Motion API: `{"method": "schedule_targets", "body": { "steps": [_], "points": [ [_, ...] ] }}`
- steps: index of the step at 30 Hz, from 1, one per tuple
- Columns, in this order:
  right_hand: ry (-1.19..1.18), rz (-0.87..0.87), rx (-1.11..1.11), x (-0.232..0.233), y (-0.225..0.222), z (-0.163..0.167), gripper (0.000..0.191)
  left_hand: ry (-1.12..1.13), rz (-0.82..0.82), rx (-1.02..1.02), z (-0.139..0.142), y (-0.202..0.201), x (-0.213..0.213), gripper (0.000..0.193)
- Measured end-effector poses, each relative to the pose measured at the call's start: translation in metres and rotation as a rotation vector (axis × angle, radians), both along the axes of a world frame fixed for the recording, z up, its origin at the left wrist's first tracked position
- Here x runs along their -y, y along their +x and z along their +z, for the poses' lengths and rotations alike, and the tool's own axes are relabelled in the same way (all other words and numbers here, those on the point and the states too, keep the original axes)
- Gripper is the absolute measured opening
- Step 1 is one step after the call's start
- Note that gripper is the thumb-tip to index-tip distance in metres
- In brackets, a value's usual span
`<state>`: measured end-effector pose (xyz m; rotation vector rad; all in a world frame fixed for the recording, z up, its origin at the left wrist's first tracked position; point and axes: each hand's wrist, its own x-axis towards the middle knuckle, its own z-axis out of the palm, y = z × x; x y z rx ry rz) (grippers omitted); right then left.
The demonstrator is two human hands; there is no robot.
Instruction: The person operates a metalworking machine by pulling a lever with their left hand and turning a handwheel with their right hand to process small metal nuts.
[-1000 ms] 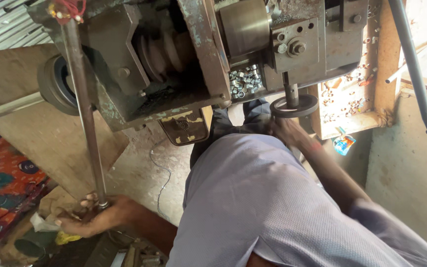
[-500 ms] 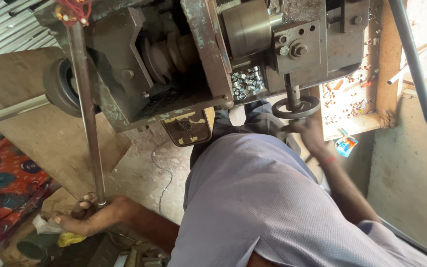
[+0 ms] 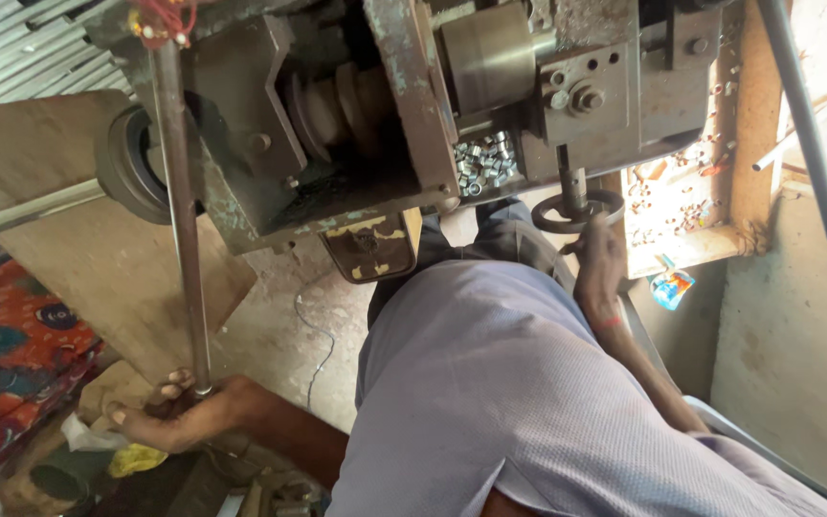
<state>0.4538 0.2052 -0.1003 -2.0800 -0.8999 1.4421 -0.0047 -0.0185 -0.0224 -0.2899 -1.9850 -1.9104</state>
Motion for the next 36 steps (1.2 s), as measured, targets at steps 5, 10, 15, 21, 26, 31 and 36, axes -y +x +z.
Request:
{"method": "schedule_targets", "body": {
  "steps": [5, 10, 15, 21, 26, 31, 36],
  "points": [
    [0.156, -0.089, 0.083, -0.014, 0.002, -0.005, 0.082, -0.849, 0.058, -0.614, 0.004, 0.004, -0.002, 0.043],
    [0.119, -0.146, 0.191, -0.012, 0.006, -0.01, 0.081, -0.236, 0.062, -0.134, 0.006, 0.005, -0.006, 0.038],
    [0.102, -0.142, 0.198, -0.012, 0.009, -0.009, 0.081, -0.805, -0.006, -0.521, 0.002, 0.007, 0.004, 0.038],
    [0.106, -0.132, 0.178, -0.026, 0.012, 0.001, 0.082, -0.113, 0.044, 0.028, -0.001, 0.0, 0.004, 0.053],
    [0.045, 0.102, 0.369, -0.016, 0.0, 0.006, 0.076, -0.005, 0.096, 0.069, 0.0, -0.003, 0.001, 0.053],
    [0.15, 0.607, 0.277, -0.02, -0.026, -0.016, 0.062, -0.295, -0.022, -0.286, -0.004, 0.0, 0.001, 0.05],
    [0.007, 0.669, 0.387, -0.049, 0.018, -0.009, 0.041, -0.79, 0.001, -0.631, 0.0, 0.008, -0.001, 0.046]
  ]
}}
